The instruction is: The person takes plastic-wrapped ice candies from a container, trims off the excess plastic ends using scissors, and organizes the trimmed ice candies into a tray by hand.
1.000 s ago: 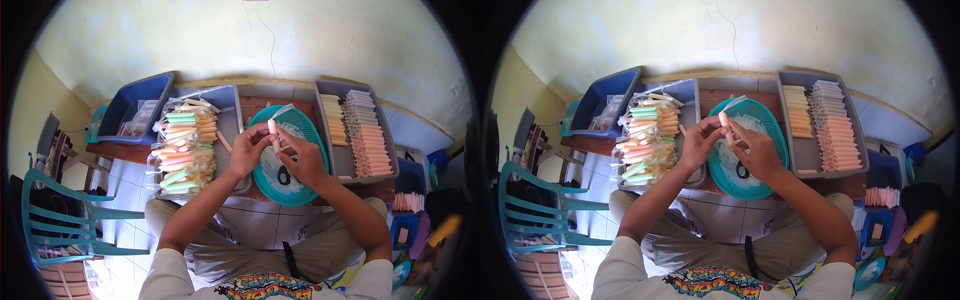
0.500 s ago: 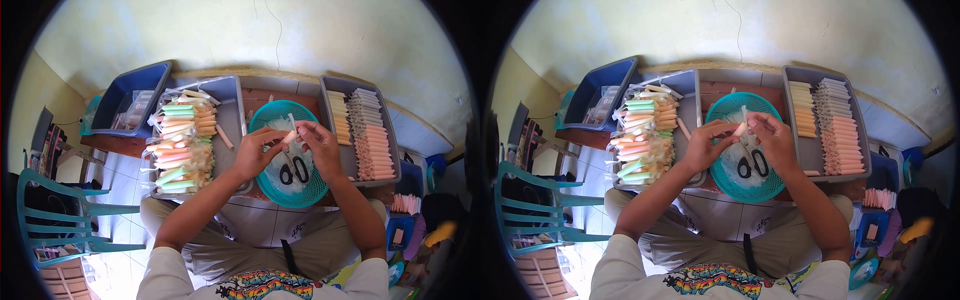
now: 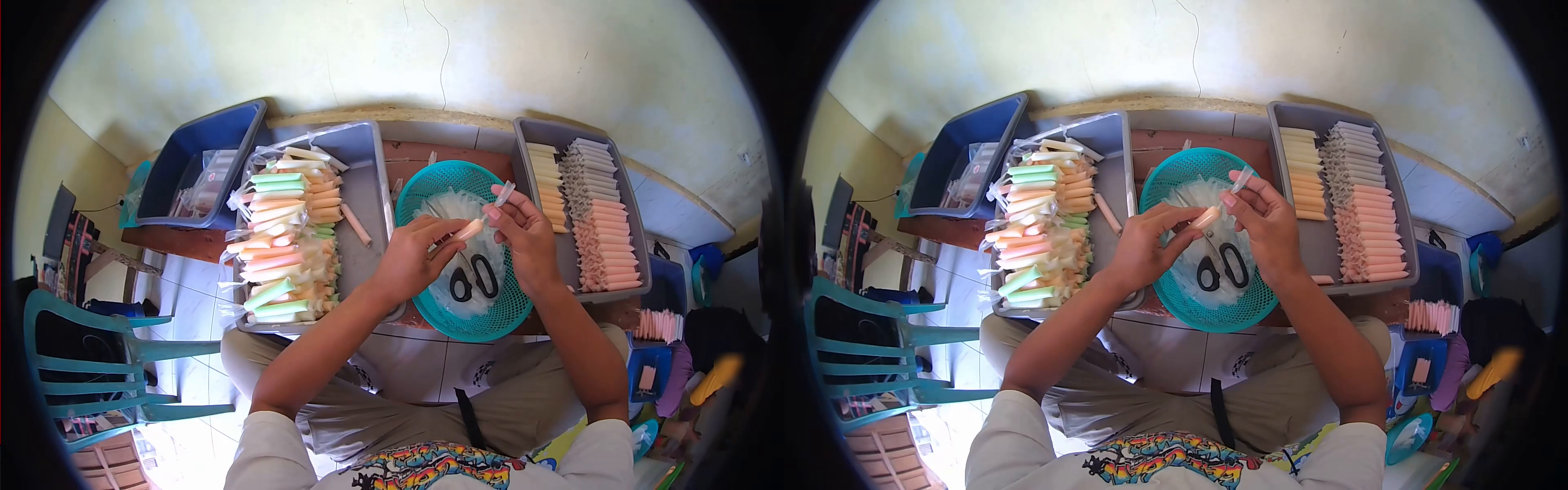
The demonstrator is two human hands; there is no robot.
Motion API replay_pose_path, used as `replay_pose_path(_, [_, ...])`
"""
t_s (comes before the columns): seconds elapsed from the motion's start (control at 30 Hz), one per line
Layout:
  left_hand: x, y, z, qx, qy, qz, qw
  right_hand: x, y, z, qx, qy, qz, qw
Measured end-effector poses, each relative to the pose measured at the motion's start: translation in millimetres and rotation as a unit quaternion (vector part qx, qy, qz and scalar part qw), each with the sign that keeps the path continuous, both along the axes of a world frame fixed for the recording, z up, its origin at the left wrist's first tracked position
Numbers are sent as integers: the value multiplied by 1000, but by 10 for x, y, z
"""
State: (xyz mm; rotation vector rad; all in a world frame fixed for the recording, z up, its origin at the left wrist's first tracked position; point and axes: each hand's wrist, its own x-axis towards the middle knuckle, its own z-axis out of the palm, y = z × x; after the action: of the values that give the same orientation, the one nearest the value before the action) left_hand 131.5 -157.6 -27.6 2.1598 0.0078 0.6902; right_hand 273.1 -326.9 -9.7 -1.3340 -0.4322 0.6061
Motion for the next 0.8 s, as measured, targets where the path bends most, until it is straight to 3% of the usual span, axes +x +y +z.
replay_pose_path(0.3, [-96, 83, 117, 118, -56, 27, 991, 18, -28, -26, 53, 26, -42, 997])
replay_pose_path(0.8, [-117, 159, 127, 164, -57, 68, 983, 53, -82, -151, 29, -73, -37, 996])
